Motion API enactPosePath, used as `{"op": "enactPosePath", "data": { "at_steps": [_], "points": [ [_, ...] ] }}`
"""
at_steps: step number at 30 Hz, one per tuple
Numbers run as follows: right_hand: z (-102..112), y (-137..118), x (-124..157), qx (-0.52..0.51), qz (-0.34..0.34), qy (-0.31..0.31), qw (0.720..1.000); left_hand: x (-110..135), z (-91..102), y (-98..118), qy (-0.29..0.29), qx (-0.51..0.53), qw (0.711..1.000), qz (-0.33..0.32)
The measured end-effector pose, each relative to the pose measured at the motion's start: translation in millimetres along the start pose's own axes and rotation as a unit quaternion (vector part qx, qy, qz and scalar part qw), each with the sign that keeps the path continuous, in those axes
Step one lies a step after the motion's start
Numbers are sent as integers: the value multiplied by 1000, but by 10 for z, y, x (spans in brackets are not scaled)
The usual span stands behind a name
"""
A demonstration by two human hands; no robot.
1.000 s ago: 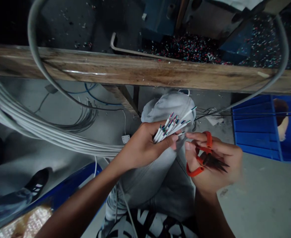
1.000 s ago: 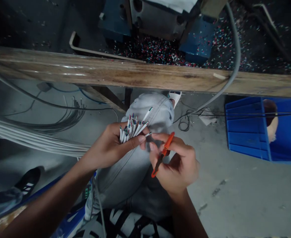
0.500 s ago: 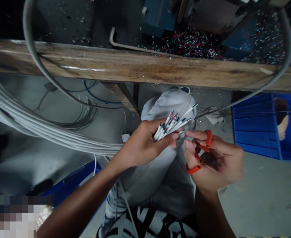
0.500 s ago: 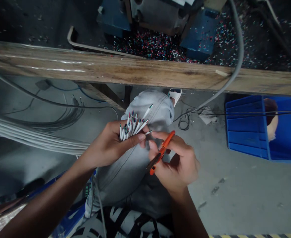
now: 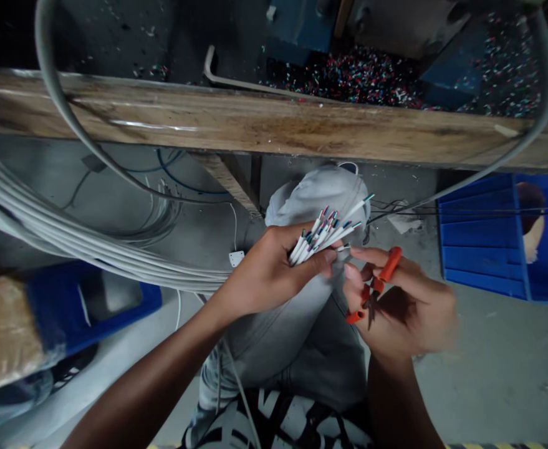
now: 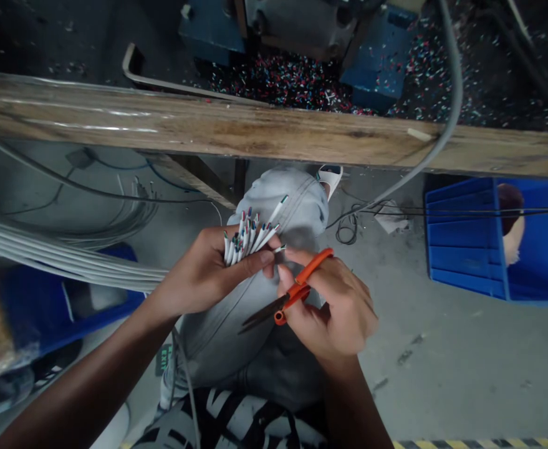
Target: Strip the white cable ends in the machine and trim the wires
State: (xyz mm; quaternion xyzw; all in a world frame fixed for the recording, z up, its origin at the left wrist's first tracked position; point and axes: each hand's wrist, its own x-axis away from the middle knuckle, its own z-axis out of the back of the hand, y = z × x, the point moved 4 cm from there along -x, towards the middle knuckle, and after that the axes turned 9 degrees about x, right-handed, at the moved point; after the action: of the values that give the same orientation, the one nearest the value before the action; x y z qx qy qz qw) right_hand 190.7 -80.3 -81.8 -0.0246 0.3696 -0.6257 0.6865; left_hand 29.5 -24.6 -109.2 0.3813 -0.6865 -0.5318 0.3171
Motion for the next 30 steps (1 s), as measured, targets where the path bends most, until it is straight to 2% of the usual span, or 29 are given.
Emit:
{"op": "enactPosePath", "data": {
  "at_steps": [5, 10, 21, 26, 30],
  "points": [
    [11, 9, 23, 13, 32, -27, 999, 9, 1, -23, 5, 6, 1000, 18],
    [4, 23, 26, 18, 21, -37, 999, 14, 4, -26, 2, 11, 1000, 24],
    [2, 7, 20, 5, 8, -20, 1000, 20, 12, -36, 8, -1, 1000, 28],
    [8, 0, 0, -22, 5, 27, 999, 19, 12, -38, 6, 0, 1000, 25],
    [-1, 4, -14, -27, 6, 28, 999, 13, 8, -36, 1, 4, 1000, 26]
  ]
}}
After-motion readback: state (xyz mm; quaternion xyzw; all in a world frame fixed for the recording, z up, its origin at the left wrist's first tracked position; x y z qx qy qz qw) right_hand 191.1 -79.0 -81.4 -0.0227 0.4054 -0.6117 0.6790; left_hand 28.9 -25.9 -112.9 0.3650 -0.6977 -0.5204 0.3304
